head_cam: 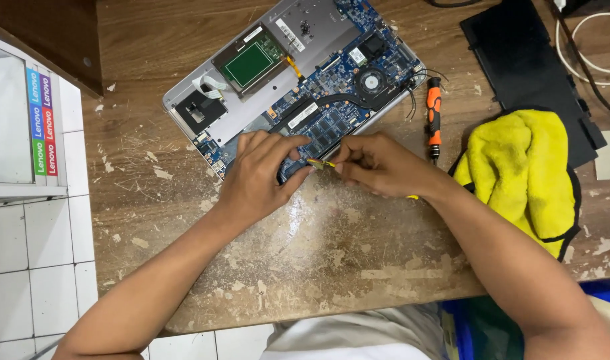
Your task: Connecting internal components and cables to a laptop motherboard during a repair or assembly process.
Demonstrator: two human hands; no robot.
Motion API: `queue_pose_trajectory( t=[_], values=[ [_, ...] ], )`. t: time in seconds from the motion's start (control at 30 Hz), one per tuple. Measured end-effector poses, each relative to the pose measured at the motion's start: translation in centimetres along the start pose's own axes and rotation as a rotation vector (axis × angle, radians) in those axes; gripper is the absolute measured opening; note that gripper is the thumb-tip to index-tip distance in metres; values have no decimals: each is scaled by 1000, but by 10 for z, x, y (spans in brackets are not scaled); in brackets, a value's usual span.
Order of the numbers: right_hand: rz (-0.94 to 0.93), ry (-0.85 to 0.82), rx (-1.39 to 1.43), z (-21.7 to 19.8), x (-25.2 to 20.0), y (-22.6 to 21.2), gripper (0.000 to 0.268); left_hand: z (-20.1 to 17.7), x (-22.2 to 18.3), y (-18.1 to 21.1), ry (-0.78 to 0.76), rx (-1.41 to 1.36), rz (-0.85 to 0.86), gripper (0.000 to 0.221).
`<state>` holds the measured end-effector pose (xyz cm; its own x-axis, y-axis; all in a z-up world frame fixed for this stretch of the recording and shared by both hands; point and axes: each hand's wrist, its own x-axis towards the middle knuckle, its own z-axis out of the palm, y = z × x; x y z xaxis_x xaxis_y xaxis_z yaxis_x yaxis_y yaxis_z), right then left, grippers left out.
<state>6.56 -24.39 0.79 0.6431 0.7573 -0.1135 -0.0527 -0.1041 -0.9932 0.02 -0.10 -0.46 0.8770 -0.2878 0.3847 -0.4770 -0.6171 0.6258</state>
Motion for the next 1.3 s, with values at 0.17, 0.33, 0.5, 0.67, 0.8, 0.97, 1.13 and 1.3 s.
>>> queue_pose_trajectory(
  t=[0.17, 0.33, 0.5, 0.67, 0.8, 0.97, 1.13, 1.3],
  values=[
    [7, 60, 73, 3, 3, 10, 6, -1, 0, -1, 9, -3, 15, 42],
    [39, 13, -5, 7, 1, 4, 7, 1, -2, -4, 8, 23, 30, 45],
    [31, 29, 55, 6, 0, 4, 7, 0, -1, -1, 9, 0, 22, 44],
    [1, 3, 37, 5, 1, 4, 6, -1, 0, -1, 6, 11, 32, 44],
    [5, 20, 106, 4, -2, 7, 5, -2, 0, 0, -3, 17, 24, 43],
    [-6, 13, 37, 8, -2, 1, 6, 0, -1, -1, 13, 13, 47, 43],
    [0, 57, 108, 4, -4, 0, 6, 0, -2, -2, 10, 13, 33, 41],
    [30, 19, 94, 9, -3, 1, 5, -2, -1, 1, 5, 21, 32, 45]
  ],
)
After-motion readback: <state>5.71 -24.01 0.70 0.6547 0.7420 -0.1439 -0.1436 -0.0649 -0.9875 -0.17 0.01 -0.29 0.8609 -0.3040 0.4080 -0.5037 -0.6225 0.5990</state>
